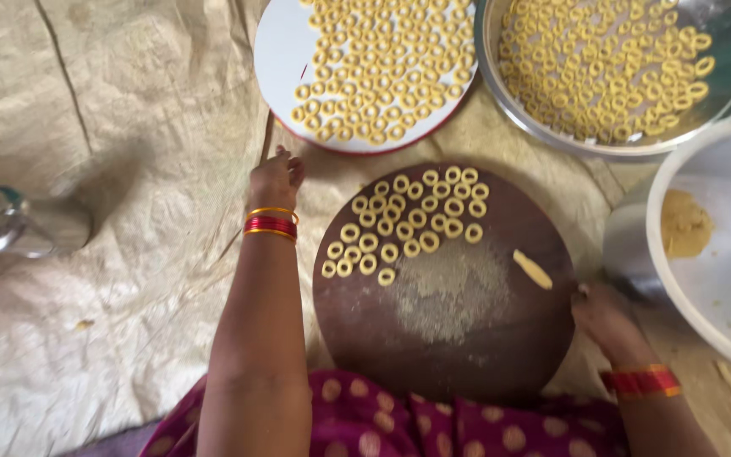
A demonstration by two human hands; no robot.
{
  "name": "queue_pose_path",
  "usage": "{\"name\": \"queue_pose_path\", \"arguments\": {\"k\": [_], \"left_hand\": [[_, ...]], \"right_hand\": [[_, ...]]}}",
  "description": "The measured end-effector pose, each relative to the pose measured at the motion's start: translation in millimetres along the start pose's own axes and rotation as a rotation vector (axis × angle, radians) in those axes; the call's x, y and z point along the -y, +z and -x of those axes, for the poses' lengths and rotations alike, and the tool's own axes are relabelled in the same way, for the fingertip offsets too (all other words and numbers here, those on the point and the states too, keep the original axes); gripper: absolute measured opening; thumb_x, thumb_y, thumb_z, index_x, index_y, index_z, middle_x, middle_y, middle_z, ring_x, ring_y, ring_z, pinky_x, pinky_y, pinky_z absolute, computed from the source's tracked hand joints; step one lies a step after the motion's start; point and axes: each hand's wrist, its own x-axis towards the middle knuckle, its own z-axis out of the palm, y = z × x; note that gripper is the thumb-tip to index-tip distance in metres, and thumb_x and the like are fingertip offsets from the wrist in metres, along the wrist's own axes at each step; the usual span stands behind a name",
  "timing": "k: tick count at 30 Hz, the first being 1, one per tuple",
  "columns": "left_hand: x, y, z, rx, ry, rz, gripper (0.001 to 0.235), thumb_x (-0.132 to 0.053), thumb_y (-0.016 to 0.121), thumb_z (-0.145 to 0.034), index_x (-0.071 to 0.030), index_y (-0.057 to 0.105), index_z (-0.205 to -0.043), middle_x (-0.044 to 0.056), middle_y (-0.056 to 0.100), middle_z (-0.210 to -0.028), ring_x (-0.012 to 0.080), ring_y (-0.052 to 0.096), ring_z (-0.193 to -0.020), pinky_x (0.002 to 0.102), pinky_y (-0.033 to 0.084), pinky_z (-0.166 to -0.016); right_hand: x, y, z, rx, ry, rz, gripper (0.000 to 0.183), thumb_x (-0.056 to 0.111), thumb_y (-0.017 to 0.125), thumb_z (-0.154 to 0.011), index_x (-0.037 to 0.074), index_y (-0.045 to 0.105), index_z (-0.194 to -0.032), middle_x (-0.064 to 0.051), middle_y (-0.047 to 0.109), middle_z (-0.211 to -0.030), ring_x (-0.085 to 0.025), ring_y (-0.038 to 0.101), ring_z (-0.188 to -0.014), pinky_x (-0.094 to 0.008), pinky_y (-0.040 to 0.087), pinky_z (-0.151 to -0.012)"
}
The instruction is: The person is making dough rings by hand. They roll small pieces of dough into thin strips, then join the ends to form rings, placing them on a wooden board.
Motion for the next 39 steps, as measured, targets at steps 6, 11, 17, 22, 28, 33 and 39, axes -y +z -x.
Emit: {"name": "queue_pose_path", "arguments": {"k": [6, 11, 17, 22, 28, 33, 39], "left_hand": [[-24.7, 37.0, -19.7, -0.003, -0.08, -0.064, 0.036, -0.027, 0.046, -0.108, 0.0, 0.056, -0.13, 0.017, 0.071, -0.106, 0.0276, 0.072, -0.089, 0.046, 0.061, -0.075], [-39.3, 43.2, -22.0, 0.04, -0.076, -0.181, 0.034, -0.023, 0.044, -0.108, -0.006, 0.05, -0.136, 0.016, 0.065, -0.124, 0.0333, 0.068, -0.106, 0.054, 0.059, -0.088], [-41.7, 47.2, -16.7, 0.195, -0.033, -0.305, 0.043, -0.014, 0.031, -0.107, -0.006, 0.038, -0.149, 0.022, 0.065, -0.125, 0.0405, 0.072, -0.108, 0.058, 0.059, -0.087], [-38.7, 62.1, 14.4, 0.166, -0.044, -0.345, 0.047, -0.016, 0.026, -0.104, -0.021, 0.033, -0.151, 0.023, 0.066, -0.123, 0.0386, 0.07, -0.105, 0.059, 0.064, -0.086], [-26.5, 58.7, 33.8, 0.258, -0.082, -0.3, 0.048, -0.01, 0.023, -0.105, 0.011, 0.051, -0.138, 0.031, 0.068, -0.12, 0.0422, 0.074, -0.1, 0.055, 0.061, -0.084], [-3.5, 41.2, 23.5, 0.21, -0.118, -0.283, 0.046, -0.012, 0.023, -0.106, 0.017, 0.047, -0.132, 0.033, 0.066, -0.115, 0.0437, 0.072, -0.101, 0.052, 0.06, -0.087], [13.4, -3.5, 7.6, 0.125, -0.06, -0.238, 0.034, -0.007, 0.036, -0.103, 0.011, 0.051, -0.128, 0.026, 0.067, -0.116, 0.0378, 0.072, -0.099, 0.049, 0.063, -0.085]], "right_hand": [[32.2, -25.5, 20.6, 0.112, 0.101, -0.08, 0.032, 0.015, 0.057, -0.091, -0.003, 0.073, -0.113, -0.028, 0.075, -0.102, -0.043, 0.072, -0.099, -0.049, 0.053, -0.09], [47.1, -33.5, 26.2, 0.132, 0.097, -0.137, 0.033, 0.012, 0.054, -0.089, -0.002, 0.073, -0.113, -0.028, 0.077, -0.093, -0.039, 0.071, -0.092, -0.049, 0.055, -0.085], [43.8, -29.8, 30.1, 0.034, -0.014, -0.057, 0.031, 0.013, 0.055, -0.089, -0.003, 0.072, -0.11, -0.03, 0.074, -0.098, -0.043, 0.07, -0.097, -0.049, 0.053, -0.087], [45.8, -30.4, 28.4, 0.105, 0.076, -0.047, 0.033, 0.014, 0.054, -0.091, -0.001, 0.072, -0.115, -0.029, 0.075, -0.097, -0.043, 0.073, -0.095, -0.049, 0.054, -0.088], [48.7, -31.8, 29.9, 0.108, 0.082, -0.068, 0.033, 0.015, 0.055, -0.091, 0.001, 0.073, -0.115, -0.027, 0.076, -0.101, -0.041, 0.072, -0.099, -0.049, 0.053, -0.091], [54.2, -36.9, 28.5, 0.138, 0.161, -0.083, 0.035, 0.017, 0.055, -0.091, 0.006, 0.071, -0.121, -0.026, 0.077, -0.103, -0.041, 0.073, -0.1, -0.048, 0.054, -0.092], [59.7, -32.9, 39.2, -0.143, -0.004, 0.04, 0.032, 0.023, 0.057, -0.092, 0.009, 0.074, -0.116, -0.023, 0.073, -0.112, -0.044, 0.068, -0.106, -0.051, 0.053, -0.094]]}}
